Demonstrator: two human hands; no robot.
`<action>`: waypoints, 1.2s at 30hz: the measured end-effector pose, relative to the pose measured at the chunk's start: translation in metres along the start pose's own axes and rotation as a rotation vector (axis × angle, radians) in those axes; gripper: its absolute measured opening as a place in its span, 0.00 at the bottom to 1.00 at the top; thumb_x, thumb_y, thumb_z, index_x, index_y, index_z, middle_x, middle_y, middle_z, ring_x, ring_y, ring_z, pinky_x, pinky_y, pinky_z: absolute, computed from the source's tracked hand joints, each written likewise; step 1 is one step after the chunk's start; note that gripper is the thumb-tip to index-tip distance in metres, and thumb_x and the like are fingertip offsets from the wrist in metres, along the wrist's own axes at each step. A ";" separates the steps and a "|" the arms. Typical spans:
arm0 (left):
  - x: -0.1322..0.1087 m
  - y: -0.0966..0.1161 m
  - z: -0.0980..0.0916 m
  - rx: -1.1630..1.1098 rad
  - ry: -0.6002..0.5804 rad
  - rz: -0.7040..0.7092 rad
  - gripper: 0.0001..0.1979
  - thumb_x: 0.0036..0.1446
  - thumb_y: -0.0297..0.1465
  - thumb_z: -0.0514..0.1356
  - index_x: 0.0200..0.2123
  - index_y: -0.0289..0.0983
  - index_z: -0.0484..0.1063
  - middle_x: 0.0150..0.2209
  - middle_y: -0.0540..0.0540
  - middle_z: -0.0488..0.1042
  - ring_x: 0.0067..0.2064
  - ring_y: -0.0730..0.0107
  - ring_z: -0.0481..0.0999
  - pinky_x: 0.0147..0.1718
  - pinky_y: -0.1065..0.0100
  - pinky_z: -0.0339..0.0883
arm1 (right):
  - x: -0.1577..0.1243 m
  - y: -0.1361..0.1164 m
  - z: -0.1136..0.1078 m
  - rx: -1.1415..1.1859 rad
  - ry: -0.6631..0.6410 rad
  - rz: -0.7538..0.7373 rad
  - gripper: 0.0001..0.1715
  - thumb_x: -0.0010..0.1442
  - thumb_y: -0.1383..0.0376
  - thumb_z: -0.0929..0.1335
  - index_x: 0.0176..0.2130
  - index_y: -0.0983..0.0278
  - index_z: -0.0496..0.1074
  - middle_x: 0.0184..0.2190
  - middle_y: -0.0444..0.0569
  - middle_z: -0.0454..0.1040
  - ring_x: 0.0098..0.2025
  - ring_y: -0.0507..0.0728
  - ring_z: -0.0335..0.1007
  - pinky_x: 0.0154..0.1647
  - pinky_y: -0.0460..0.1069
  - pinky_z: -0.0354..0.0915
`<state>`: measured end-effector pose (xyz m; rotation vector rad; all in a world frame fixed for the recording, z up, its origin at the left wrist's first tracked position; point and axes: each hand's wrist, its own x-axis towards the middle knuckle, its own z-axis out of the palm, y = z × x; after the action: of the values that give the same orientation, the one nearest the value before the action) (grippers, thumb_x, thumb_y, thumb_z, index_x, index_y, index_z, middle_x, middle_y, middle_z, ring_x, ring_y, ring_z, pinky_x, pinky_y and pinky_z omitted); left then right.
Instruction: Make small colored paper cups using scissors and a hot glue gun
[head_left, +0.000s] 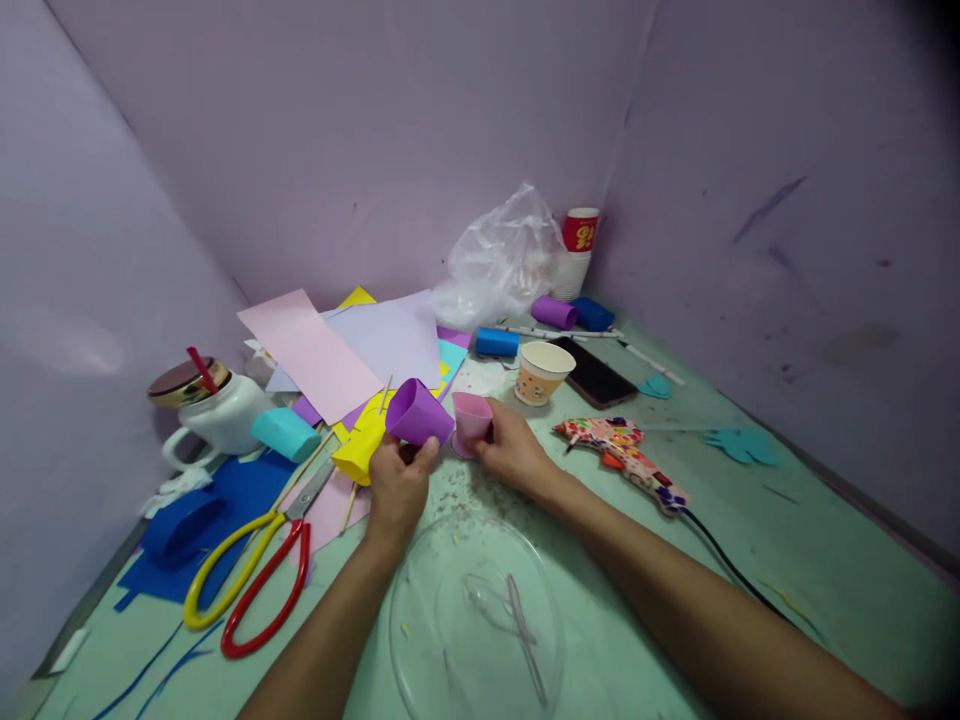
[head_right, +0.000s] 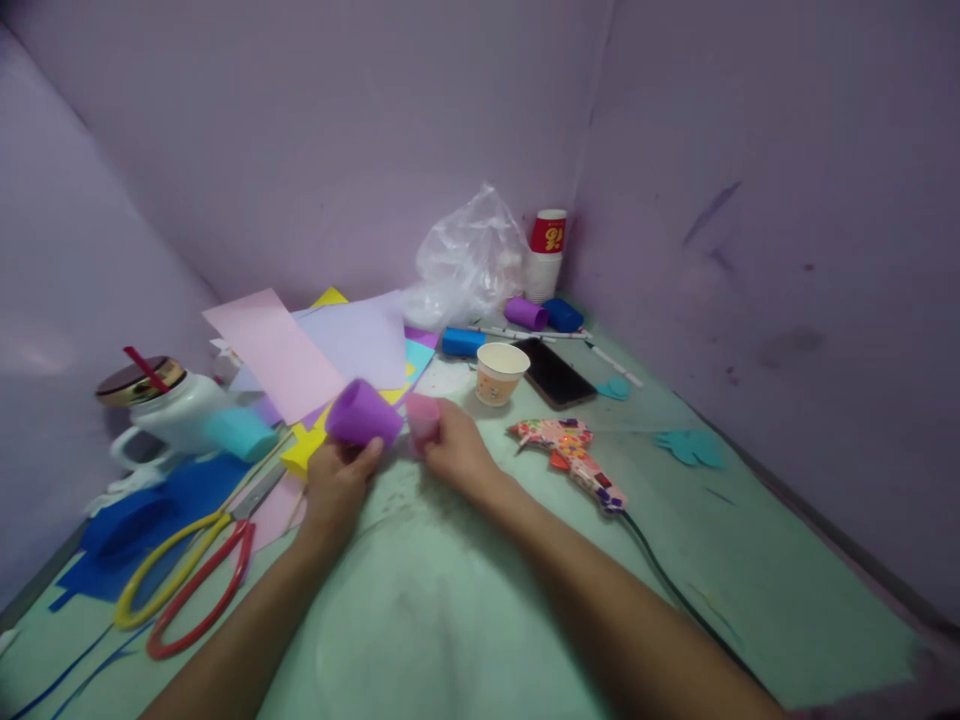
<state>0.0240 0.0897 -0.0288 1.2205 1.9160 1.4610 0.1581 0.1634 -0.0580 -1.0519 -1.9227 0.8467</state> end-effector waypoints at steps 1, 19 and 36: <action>0.000 -0.001 0.000 -0.002 -0.004 -0.001 0.10 0.45 0.35 0.59 0.30 0.35 0.72 0.24 0.49 0.75 0.27 0.68 0.74 0.27 0.70 0.68 | 0.000 0.000 0.000 0.002 0.000 0.003 0.22 0.44 0.75 0.65 0.41 0.65 0.71 0.38 0.49 0.74 0.39 0.59 0.69 0.42 0.53 0.64; -0.013 0.006 -0.003 0.009 -0.039 0.140 0.24 0.44 0.34 0.63 0.47 0.36 0.67 0.40 0.44 0.75 0.37 0.63 0.76 0.34 0.67 0.70 | -0.012 -0.052 -0.021 0.073 0.178 -0.190 0.45 0.42 0.60 0.77 0.56 0.66 0.62 0.55 0.61 0.67 0.58 0.66 0.62 0.59 0.62 0.56; -0.010 0.019 -0.027 -0.187 -0.103 0.363 0.09 0.52 0.32 0.62 0.38 0.37 0.74 0.35 0.50 0.76 0.35 0.74 0.74 0.37 0.73 0.69 | -0.016 -0.061 -0.018 0.827 -0.037 0.041 0.15 0.43 0.67 0.75 0.36 0.59 0.79 0.35 0.45 0.79 0.38 0.56 0.74 0.41 0.52 0.70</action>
<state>0.0155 0.0678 -0.0035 1.5768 1.5060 1.6747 0.1569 0.1259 -0.0048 -0.5614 -1.3459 1.5069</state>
